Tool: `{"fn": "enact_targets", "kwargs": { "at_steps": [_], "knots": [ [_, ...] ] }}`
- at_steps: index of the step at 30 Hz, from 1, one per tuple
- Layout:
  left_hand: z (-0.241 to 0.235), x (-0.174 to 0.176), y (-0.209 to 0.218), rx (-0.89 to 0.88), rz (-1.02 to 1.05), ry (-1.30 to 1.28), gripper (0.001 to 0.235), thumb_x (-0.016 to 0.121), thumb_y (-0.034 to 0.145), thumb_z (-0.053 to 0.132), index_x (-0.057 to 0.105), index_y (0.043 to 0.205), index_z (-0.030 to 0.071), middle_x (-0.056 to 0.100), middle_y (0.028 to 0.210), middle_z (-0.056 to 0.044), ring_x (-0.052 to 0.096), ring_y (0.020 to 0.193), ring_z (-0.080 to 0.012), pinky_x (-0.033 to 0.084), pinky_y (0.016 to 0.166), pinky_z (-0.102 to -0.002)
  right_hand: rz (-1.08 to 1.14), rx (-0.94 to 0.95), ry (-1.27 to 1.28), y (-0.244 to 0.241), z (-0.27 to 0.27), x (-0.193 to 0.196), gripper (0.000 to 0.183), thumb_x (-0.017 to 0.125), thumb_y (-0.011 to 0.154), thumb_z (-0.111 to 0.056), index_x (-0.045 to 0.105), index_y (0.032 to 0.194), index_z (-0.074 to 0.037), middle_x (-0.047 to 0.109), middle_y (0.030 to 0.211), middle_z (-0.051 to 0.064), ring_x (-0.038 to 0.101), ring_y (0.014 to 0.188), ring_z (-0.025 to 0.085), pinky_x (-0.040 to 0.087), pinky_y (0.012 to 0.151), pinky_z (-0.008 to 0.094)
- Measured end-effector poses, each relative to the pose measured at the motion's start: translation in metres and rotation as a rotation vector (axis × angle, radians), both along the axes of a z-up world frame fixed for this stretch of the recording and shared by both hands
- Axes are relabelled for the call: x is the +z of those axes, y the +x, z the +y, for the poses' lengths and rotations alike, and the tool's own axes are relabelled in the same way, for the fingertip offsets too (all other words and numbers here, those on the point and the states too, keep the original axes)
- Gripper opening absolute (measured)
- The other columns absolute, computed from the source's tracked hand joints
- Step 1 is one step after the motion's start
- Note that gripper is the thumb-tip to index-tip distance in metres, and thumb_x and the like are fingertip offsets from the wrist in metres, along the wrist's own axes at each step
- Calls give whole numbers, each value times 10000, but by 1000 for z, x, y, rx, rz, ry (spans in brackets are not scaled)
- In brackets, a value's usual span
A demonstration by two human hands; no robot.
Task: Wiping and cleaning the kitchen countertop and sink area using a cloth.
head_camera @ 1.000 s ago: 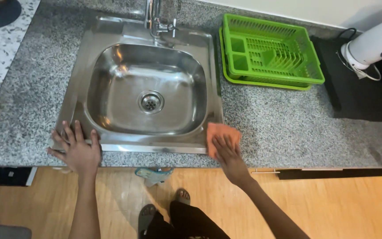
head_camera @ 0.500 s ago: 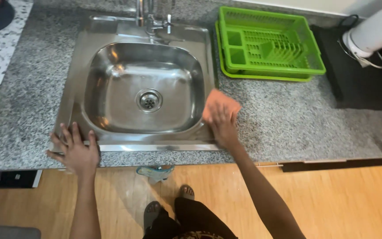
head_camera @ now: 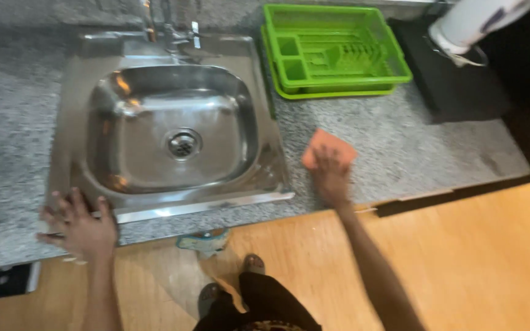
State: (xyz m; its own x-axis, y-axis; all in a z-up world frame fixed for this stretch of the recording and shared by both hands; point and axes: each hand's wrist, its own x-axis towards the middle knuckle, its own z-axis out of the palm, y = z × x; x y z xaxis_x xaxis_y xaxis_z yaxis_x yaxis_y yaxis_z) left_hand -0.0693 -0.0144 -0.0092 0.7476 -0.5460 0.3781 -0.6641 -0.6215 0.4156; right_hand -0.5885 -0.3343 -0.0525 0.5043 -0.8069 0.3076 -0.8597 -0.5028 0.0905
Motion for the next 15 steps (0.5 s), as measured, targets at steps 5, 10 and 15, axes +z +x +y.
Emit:
{"fn": "enact_targets", "kwargs": {
  "at_steps": [5,10,15],
  "knots": [
    [1,12,-4,-112,17,-61,798,340,1186,514,472,1655,-119,255,1744,-320,53,1510,-615,-131,983,-848,-94,-42,-58,75,58,11,601,348,1081,-461,305,1637,-237,351,1679,-20,299,1553,312,156,1193,667],
    [4,1,0,-105,-48,-36,873,312,1236,562,532,1675,-160,238,1750,-270,46,1494,-562,-89,986,-850,-126,2,12,38,104,26,605,420,1075,-321,256,1654,-266,257,1697,-50,165,1593,228,108,1253,530],
    [7,-2,-7,-77,-56,-17,640,534,1152,295,584,1593,-166,392,1681,-354,65,1442,-602,-64,978,-831,-246,-31,272,-23,97,47,549,331,1096,-480,303,1625,-335,267,1701,-86,161,1592,169,53,1263,451]
  ]
}}
